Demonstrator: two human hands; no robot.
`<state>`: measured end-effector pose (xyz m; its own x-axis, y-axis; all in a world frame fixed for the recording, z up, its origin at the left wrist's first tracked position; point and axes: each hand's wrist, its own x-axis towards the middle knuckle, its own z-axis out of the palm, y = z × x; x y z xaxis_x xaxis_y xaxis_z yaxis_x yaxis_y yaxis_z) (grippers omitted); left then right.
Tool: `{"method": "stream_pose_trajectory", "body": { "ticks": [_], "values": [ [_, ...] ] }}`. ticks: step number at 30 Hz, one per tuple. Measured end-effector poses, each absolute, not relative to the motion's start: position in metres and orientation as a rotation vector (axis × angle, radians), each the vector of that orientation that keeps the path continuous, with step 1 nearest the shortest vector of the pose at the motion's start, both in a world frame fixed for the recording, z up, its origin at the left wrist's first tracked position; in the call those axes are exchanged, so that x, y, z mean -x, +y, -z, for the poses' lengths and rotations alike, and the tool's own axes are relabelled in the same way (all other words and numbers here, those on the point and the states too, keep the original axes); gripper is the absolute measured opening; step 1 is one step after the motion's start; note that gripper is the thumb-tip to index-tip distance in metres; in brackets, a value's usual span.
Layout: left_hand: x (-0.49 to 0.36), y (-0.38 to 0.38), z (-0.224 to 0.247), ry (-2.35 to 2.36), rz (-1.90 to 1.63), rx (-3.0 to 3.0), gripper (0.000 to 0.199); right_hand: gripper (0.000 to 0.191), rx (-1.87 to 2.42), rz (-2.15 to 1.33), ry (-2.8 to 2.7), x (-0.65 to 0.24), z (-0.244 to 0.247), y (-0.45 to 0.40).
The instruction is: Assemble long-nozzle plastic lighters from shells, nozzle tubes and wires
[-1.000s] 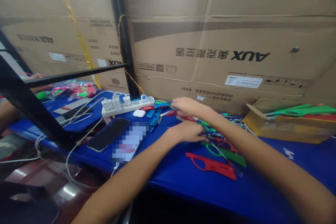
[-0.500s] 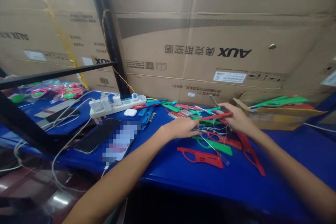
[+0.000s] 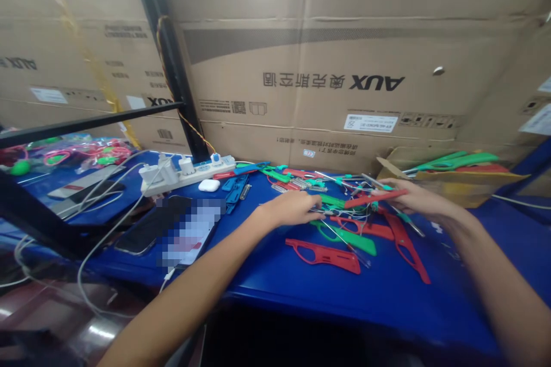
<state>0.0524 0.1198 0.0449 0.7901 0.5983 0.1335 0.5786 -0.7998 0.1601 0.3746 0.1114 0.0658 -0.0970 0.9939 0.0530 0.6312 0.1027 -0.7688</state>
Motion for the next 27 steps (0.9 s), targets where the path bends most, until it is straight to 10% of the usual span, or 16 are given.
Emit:
{"method": "stream_pose_trajectory", "body": {
  "ticks": [27],
  "values": [
    [-0.061, 0.117, -0.049, 1.016, -0.589, -2.701, 0.035, 0.044, 1.061, -0.989, -1.744, -0.270, -0.032, 0.080]
  ]
}}
